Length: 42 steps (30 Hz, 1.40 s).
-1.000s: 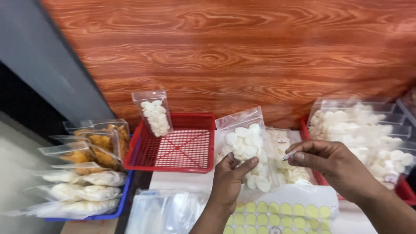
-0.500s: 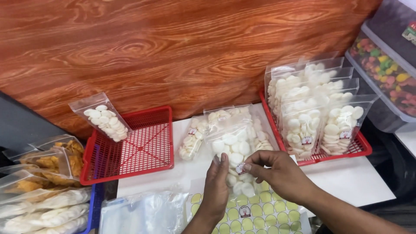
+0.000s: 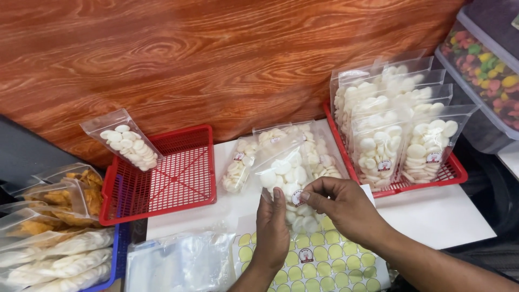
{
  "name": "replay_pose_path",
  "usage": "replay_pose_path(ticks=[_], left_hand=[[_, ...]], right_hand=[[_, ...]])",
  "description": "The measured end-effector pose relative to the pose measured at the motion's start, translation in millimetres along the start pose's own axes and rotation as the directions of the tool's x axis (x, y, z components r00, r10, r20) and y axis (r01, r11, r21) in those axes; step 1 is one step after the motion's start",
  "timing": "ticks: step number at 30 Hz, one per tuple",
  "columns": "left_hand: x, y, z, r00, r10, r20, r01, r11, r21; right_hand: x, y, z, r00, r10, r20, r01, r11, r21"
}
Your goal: The person labels small plastic bags containing white disk-shaped snacks by peeling round stickers from a sheet and applying them to each bag, then places the labeled bags into a red basket.
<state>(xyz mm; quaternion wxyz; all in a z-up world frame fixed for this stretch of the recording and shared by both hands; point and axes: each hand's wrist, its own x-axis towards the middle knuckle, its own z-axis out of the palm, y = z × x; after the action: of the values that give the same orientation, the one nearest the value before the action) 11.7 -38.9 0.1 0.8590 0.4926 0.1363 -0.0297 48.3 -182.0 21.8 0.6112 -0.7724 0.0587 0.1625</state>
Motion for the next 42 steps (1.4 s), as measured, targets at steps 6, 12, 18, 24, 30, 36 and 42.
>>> replay_pose_path(ticks=[6, 12, 18, 24, 30, 36, 42], left_hand=[[0.3, 4.7, 0.6, 0.986, -0.131, -0.108, 0.140, 0.986, 0.085], [4.2, -4.0, -4.8, 0.993, -0.051, -0.107, 0.071, 0.979, 0.193], [2.7, -4.0, -3.9, 0.994, 0.111, -0.001, -0.109, 0.977, 0.183], [2.8, -5.0, -2.8, 0.998, 0.068, -0.013, -0.065, 0.979, 0.192], [2.0, -9.0, -4.0, 0.987, 0.158, 0.024, -0.159, 0.960, 0.231], [-0.1, -5.8, -0.7, 0.991, 0.134, 0.020, -0.135, 0.969, 0.205], [0.4, -5.9, -0.3, 0.994, 0.112, 0.003, -0.110, 0.973, 0.202]], right_hand=[[5.1, 6.8, 0.5, 0.999, -0.025, 0.024, 0.023, 0.997, 0.078], [1.0, 3.3, 3.4, 0.999, -0.033, -0.007, 0.033, 0.999, 0.037], [-0.7, 4.3, 3.3, 0.996, -0.087, -0.008, 0.087, 0.995, 0.039], [-2.6, 2.6, 3.9, 0.997, -0.074, -0.026, 0.074, 0.997, -0.023], [-2.3, 4.7, 5.3, 0.993, -0.107, -0.039, 0.106, 0.994, -0.024], [-3.5, 4.6, 7.2, 0.992, -0.106, -0.067, 0.099, 0.991, -0.091], [-1.8, 5.6, 4.8, 0.991, -0.107, -0.084, 0.095, 0.987, -0.131]])
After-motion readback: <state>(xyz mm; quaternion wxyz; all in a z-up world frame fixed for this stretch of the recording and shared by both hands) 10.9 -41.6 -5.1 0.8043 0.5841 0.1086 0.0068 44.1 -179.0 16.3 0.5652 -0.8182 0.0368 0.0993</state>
